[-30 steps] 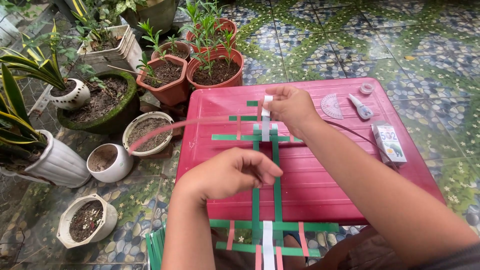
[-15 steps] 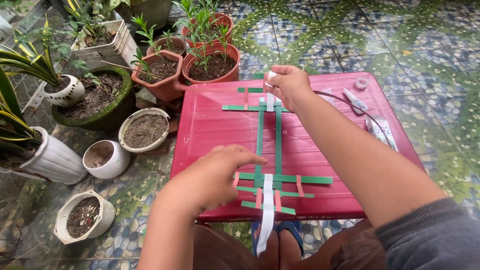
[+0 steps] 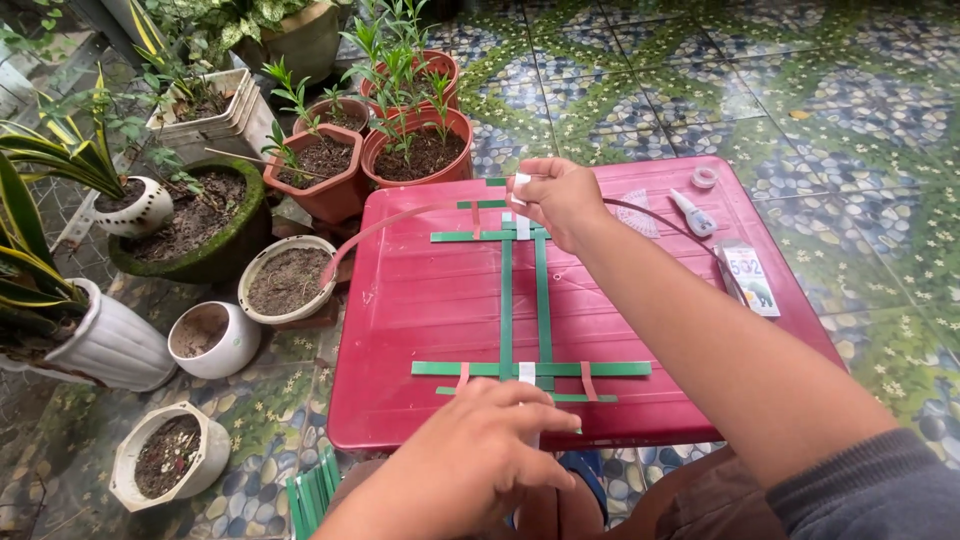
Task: Assembling a structure by weaving and gluing green and white plastic strips on a small table.
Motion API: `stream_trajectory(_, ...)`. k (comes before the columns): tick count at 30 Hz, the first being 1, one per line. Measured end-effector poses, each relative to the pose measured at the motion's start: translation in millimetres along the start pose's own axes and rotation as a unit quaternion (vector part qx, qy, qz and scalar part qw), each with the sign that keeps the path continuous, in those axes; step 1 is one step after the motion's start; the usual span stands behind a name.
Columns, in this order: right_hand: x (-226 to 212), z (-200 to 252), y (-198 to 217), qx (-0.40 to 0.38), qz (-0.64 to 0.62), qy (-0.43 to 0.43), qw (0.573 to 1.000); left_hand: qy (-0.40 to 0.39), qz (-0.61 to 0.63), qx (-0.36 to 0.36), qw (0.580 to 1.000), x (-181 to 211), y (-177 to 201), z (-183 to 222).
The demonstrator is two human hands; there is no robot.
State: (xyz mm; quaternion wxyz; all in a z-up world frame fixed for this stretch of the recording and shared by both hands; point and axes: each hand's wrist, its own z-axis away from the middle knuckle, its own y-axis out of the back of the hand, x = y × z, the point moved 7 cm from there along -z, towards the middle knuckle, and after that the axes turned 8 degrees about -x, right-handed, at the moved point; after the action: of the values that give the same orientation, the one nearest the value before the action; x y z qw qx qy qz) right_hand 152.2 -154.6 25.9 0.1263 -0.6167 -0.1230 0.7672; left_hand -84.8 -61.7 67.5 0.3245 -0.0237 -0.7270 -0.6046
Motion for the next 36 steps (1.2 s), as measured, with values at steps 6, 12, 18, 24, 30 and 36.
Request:
stream_trajectory(6,8.8,-1.6,5.2,-0.009,-0.017,-0.010,1.000,-0.087,-0.208,0.057,0.973,10.5,-16.6,12.2)
stream_trajectory(12,6.7,4.2,3.2,-0.014,-0.003,-0.015,1.000,-0.178,-0.220,0.112,0.953,20.8,-4.8,23.9)
stream_trajectory(18,6.3,20.0,0.6,-0.019,0.020,-0.025,0.999,0.039,0.118,0.168,0.978,-12.1,8.7,10.7)
stream_trajectory(24,22.6,12.3,7.8,-0.042,0.037,-0.007,0.998,0.391,0.431,0.183,0.793,-72.5,7.0,4.1)
stream_trajectory(30,23.3,25.1,3.7,-0.113,0.033,0.053,0.992,0.319,0.491,0.203,0.785,-121.0,7.8,-18.6)
stream_trajectory(36,17.2,42.2,-4.2,-0.114,0.018,0.061,0.991,0.382,0.463,0.251,0.759,-148.5,7.4,-17.2)
